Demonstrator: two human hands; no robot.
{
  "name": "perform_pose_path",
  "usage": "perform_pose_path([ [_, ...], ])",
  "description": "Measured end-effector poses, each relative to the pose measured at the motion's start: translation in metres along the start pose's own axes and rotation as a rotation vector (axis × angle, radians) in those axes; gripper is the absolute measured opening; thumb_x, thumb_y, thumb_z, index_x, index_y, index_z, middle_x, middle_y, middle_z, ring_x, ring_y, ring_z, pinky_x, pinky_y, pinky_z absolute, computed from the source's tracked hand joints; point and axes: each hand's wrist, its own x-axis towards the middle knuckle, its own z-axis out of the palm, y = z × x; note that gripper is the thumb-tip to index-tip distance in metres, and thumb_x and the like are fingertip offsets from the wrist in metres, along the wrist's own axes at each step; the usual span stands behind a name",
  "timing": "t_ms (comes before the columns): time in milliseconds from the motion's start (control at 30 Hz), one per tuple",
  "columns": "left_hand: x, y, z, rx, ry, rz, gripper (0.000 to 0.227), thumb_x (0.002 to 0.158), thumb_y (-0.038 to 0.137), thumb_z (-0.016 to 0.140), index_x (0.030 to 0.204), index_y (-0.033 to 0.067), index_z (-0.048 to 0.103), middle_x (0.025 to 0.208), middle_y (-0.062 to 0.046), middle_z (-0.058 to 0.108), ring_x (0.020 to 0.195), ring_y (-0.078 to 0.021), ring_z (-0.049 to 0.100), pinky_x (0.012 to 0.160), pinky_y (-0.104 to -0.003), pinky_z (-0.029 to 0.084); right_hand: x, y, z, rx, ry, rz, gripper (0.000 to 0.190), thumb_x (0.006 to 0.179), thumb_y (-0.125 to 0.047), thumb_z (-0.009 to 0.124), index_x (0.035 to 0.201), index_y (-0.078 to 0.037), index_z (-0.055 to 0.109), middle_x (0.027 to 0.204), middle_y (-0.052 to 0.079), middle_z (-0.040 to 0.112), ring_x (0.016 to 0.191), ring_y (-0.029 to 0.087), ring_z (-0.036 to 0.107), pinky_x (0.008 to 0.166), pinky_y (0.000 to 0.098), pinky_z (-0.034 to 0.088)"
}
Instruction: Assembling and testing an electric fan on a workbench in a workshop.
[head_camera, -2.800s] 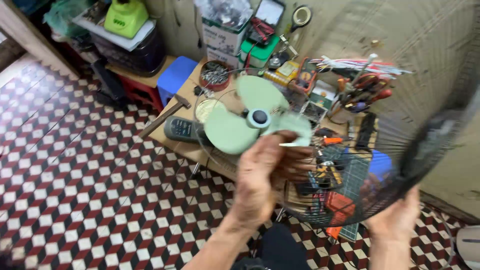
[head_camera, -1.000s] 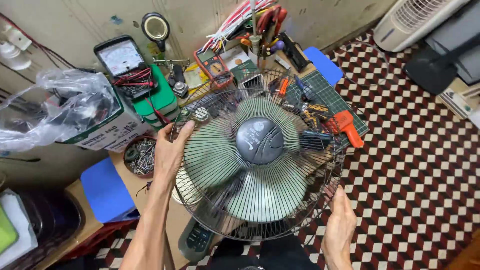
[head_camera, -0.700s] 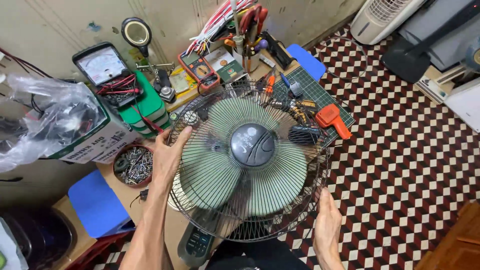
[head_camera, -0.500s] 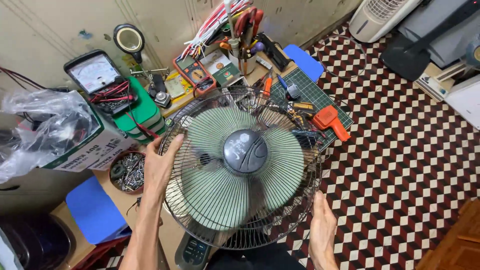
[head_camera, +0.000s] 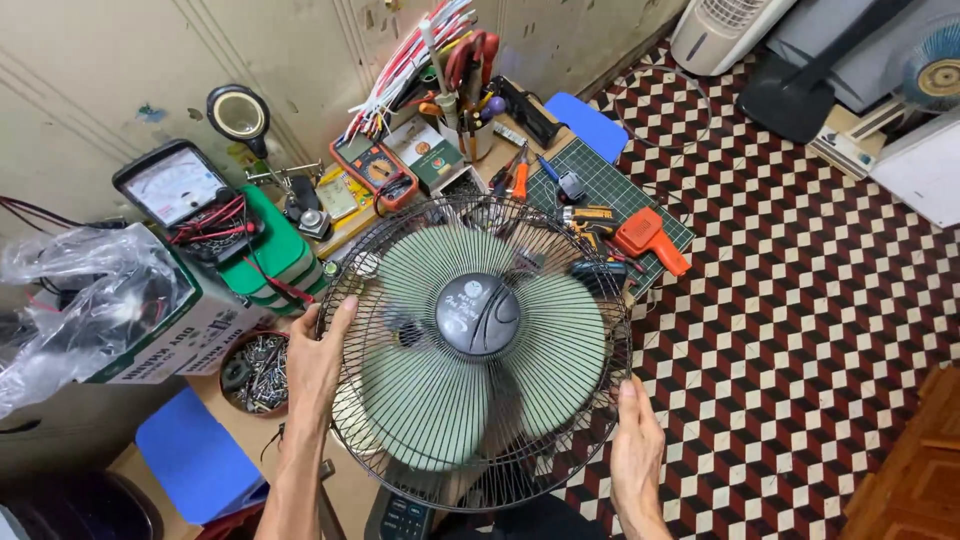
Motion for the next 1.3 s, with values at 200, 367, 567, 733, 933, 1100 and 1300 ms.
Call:
perform_pose_path([
  [200, -0.001, -0.009, 0.003, 0.000, 0.022, 0.002, 0.101, 0.078, 0.067, 0.071, 0.145, -0.0061, 0.048, 0.144, -0.025, 0.055, 0.132, -0.0323, 0.054, 0.111, -0.041, 0.039, -0.012, -0.011, 0.009, 0.021, 0.062, -0.037, 0.072, 0.101, -0.054, 0.038, 0.149, -0.001, 0.048, 0.143, 0.021, 0.058, 0.136, 0.031, 0.051, 0.114, 0.0383, 0.035],
  [367, -0.007, 0.000, 0.003, -0.005, 0.018, -0.063, 0.102, 0.074, 0.067, 0.071, 0.145, -0.0021, 0.049, 0.138, -0.024, 0.061, 0.126, -0.0322, 0.060, 0.108, -0.040, 0.043, -0.004, -0.005, 0.014, 0.003, 0.147, -0.110, 0.066, 0.103, -0.048, 0.041, 0.145, 0.001, 0.052, 0.142, 0.021, 0.060, 0.132, 0.031, 0.054, 0.112, 0.0375, 0.037],
  [567, 0.003, -0.025, 0.011, -0.103, 0.049, 0.078, 0.102, 0.078, 0.064, 0.078, 0.142, -0.0093, 0.046, 0.138, -0.025, 0.058, 0.129, -0.0326, 0.057, 0.108, -0.040, 0.041, -0.005, -0.004, 0.019, 0.315, 0.155, -0.120, 0.056, 0.105, -0.039, 0.048, 0.141, 0.004, 0.055, 0.135, 0.016, 0.065, 0.122, 0.022, 0.059, 0.107, 0.0319, 0.044],
  [733, -0.003, -0.011, 0.005, -0.147, 0.014, 0.031, 0.099, 0.076, 0.063, 0.077, 0.138, -0.0077, 0.049, 0.130, -0.023, 0.063, 0.121, -0.0291, 0.062, 0.104, -0.038, 0.046, -0.008, -0.006, 0.024, 0.387, 0.163, -0.159, 0.053, 0.110, -0.035, 0.052, 0.136, 0.010, 0.062, 0.125, 0.017, 0.064, 0.106, 0.020, 0.057, 0.096, 0.0308, 0.047],
  [933, -0.006, -0.008, 0.000, -0.163, -0.002, -0.006, 0.096, 0.074, 0.063, 0.076, 0.137, -0.0045, 0.051, 0.127, -0.020, 0.066, 0.117, -0.0284, 0.064, 0.103, -0.037, 0.048, -0.008, -0.012, 0.027, 0.422, 0.183, -0.219, 0.047, 0.106, -0.033, 0.052, 0.134, 0.003, 0.062, 0.124, 0.008, 0.068, 0.108, 0.014, 0.063, 0.097, 0.0263, 0.050],
  [1100, -0.009, -0.015, 0.002, -0.183, 0.009, 0.030, 0.096, 0.076, 0.064, 0.077, 0.137, -0.0042, 0.050, 0.128, -0.020, 0.065, 0.119, -0.0279, 0.063, 0.103, -0.037, 0.046, -0.009, -0.020, 0.026, 0.455, 0.188, -0.229, 0.046, 0.106, -0.032, 0.053, 0.132, 0.005, 0.063, 0.123, 0.009, 0.068, 0.107, 0.015, 0.062, 0.096, 0.0264, 0.050],
  [1300, -0.016, -0.017, 0.004, -0.169, 0.021, 0.008, 0.101, 0.075, 0.066, 0.076, 0.141, -0.0047, 0.046, 0.127, -0.021, 0.064, 0.118, -0.0282, 0.064, 0.102, -0.037, 0.047, 0.012, -0.020, 0.020, 0.457, 0.192, -0.216, 0.048, 0.104, -0.034, 0.058, 0.133, 0.004, 0.062, 0.123, 0.007, 0.068, 0.108, 0.014, 0.063, 0.094, 0.0255, 0.052],
])
